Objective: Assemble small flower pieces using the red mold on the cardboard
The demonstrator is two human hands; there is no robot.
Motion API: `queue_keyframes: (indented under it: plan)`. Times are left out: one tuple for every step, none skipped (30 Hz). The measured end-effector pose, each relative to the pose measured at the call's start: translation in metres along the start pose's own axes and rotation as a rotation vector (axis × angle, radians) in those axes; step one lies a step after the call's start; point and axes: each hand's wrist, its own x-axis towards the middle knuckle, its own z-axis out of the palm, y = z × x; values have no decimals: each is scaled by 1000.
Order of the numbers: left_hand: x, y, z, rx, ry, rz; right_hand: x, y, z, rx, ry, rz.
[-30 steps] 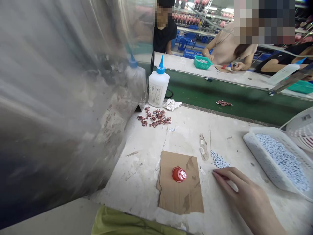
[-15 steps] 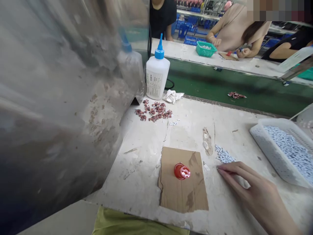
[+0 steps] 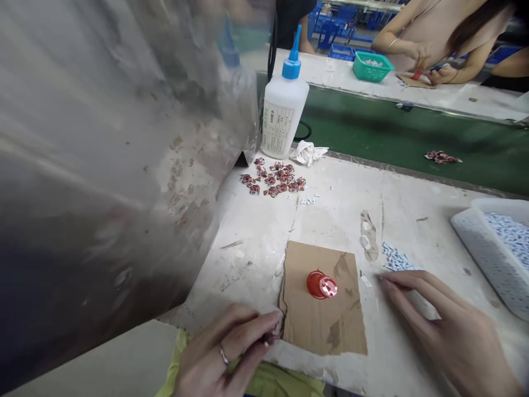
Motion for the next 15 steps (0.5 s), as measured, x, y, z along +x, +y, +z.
queue_keyframes:
  plan:
    - [0, -2, 3, -29, -2, 9, 4, -8, -2, 55, -14, -31]
    - [0, -3, 6, -49, -6, 13, 9, -17, -3, 111, -25, -69]
    - [0, -4, 9, -57, -6, 16, 13, -26, -5, 164, -32, -107]
    - [0, -4, 11, -55, 4, 12, 16, -35, -5, 207, -37, -142]
    - [0, -4, 13, -50, 12, 1, 19, -42, -6, 240, -46, -168]
    - [1, -3, 14, -48, 20, -7, 21, -48, -6, 263, -64, -197]
    - [2, -2, 15, -49, 23, -15, 23, -52, -6, 280, -84, -218]
    - [3, -1, 15, -45, 21, -21, 24, -55, -6, 294, -96, -231]
    - [5, 0, 15, -35, 20, -17, 26, -56, -5, 304, -109, -237]
    - [7, 1, 14, -24, 16, -10, 27, -57, -5, 314, -116, -242]
    - [8, 2, 14, -11, 18, 1, 28, -58, -5, 321, -119, -243]
    - [10, 3, 13, 4, 30, 14, 29, -58, -4, 324, -120, -241]
    - [11, 4, 12, 17, 49, 26, 30, -59, -4, 324, -119, -240]
    - [12, 5, 12, 20, 76, 32, 32, -59, -4, 321, -115, -244]
    - [13, 6, 11, 14, 107, 30, 32, -60, -4, 318, -104, -246]
